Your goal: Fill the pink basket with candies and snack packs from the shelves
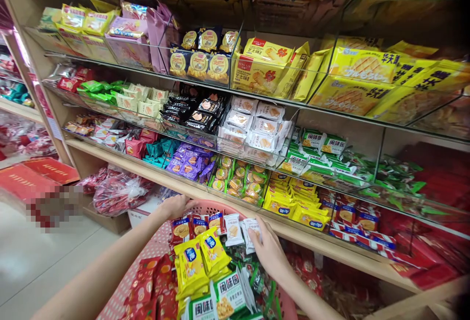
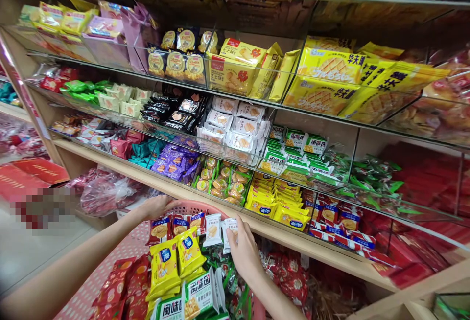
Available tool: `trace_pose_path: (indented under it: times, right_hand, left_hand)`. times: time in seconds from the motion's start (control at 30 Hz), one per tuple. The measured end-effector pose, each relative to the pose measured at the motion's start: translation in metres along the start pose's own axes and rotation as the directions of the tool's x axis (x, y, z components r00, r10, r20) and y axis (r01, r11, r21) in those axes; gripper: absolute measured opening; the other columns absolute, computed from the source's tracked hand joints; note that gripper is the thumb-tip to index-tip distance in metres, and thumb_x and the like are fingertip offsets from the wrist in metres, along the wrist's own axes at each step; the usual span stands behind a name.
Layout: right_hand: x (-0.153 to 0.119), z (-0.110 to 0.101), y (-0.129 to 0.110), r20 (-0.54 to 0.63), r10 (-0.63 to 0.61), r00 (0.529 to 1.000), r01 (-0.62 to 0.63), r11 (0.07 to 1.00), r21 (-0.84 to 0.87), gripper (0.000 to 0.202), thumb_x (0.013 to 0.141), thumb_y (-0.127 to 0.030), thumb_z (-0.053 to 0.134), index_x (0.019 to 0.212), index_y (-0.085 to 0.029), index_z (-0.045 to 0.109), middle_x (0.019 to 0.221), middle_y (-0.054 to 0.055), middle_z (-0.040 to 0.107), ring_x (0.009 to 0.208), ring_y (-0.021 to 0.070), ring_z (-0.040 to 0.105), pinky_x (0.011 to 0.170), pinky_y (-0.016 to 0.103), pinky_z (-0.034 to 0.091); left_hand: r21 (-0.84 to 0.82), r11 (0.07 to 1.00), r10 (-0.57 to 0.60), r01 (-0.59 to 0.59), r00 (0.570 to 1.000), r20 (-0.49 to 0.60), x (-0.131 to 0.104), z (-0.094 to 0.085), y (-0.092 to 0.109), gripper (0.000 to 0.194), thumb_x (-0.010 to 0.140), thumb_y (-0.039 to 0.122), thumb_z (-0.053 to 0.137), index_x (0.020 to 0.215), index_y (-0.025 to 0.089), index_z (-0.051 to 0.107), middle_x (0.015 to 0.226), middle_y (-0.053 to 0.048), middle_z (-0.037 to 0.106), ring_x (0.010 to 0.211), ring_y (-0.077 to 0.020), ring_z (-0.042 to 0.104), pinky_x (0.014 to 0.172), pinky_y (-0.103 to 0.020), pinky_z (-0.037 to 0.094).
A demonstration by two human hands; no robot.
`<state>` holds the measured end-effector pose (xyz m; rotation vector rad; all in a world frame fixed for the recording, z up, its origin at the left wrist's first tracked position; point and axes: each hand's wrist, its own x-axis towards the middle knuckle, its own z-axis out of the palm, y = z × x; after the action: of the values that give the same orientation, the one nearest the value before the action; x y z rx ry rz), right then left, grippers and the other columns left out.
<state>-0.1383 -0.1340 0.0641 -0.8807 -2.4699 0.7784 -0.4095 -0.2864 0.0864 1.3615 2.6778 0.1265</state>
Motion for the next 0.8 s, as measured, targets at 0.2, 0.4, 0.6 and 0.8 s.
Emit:
trace_pose_path:
  times: [0.2, 0.4, 0.6, 0.8]
  right_hand:
    - [-0.012, -0.006, -0.012, 0.096, 0.009, 0.995, -0.011, 1.0, 0.026, 0.067, 0.084, -0.049, 0.031, 0.137, -0.007, 0.026, 0.138, 0.013, 0.036, 0.126, 0.0218, 0.033, 0.103, 0.032, 0.027]
    - [-0.023, -0.015, -0.022, 0.164, 0.11, 0.98, -0.113, 0.994, 0.01, 0.07, 0.084, -0.053, 0.029, 0.14, -0.011, 0.019, 0.121, 0.013, 0.054, 0.117, 0.0238, 0.045, 0.095, 0.034, 0.036]
    - [-0.028, -0.013, -0.02, 0.061, 0.003, 0.998, -0.011, 0.991, 0.131, 0.062, 0.08, -0.049, 0.043, 0.134, -0.019, 0.036, 0.118, 0.009, 0.058, 0.113, 0.0235, 0.05, 0.092, 0.033, 0.041]
    - [-0.024, -0.023, -0.007, 0.069, 0.058, 0.996, -0.067, 0.988, 0.136, 0.056, 0.079, -0.054, 0.043, 0.127, -0.025, 0.043, 0.113, 0.006, 0.061, 0.107, 0.0235, 0.054, 0.089, 0.033, 0.042]
  left_hand:
    - [0.012, 1.0, -0.007, 0.007, 1.0, -0.001, 0.001, 0.001, 0.0, 0.065, 0.082, 0.062, 0.016, 0.085, 0.016, 0.061, 0.087, -0.014, 0.069, 0.087, -0.0274, 0.064, 0.07, -0.033, 0.047]
    - [0.005, 1.0, 0.018, -0.018, 1.0, -0.023, 0.003, 0.005, -0.004, 0.065, 0.082, 0.063, 0.014, 0.085, 0.017, 0.061, 0.089, -0.016, 0.069, 0.087, -0.0301, 0.064, 0.071, -0.036, 0.047]
    - [-0.019, 0.999, 0.026, -0.027, 0.999, -0.042, 0.005, 0.007, -0.004, 0.059, 0.082, 0.059, 0.021, 0.084, 0.017, 0.062, 0.087, -0.016, 0.069, 0.088, -0.0307, 0.064, 0.072, -0.038, 0.047]
    - [0.017, 1.0, 0.01, -0.009, 0.999, -0.047, 0.004, 0.008, -0.003, 0.063, 0.084, 0.058, 0.015, 0.086, 0.015, 0.061, 0.087, -0.016, 0.068, 0.086, -0.031, 0.064, 0.072, -0.039, 0.047]
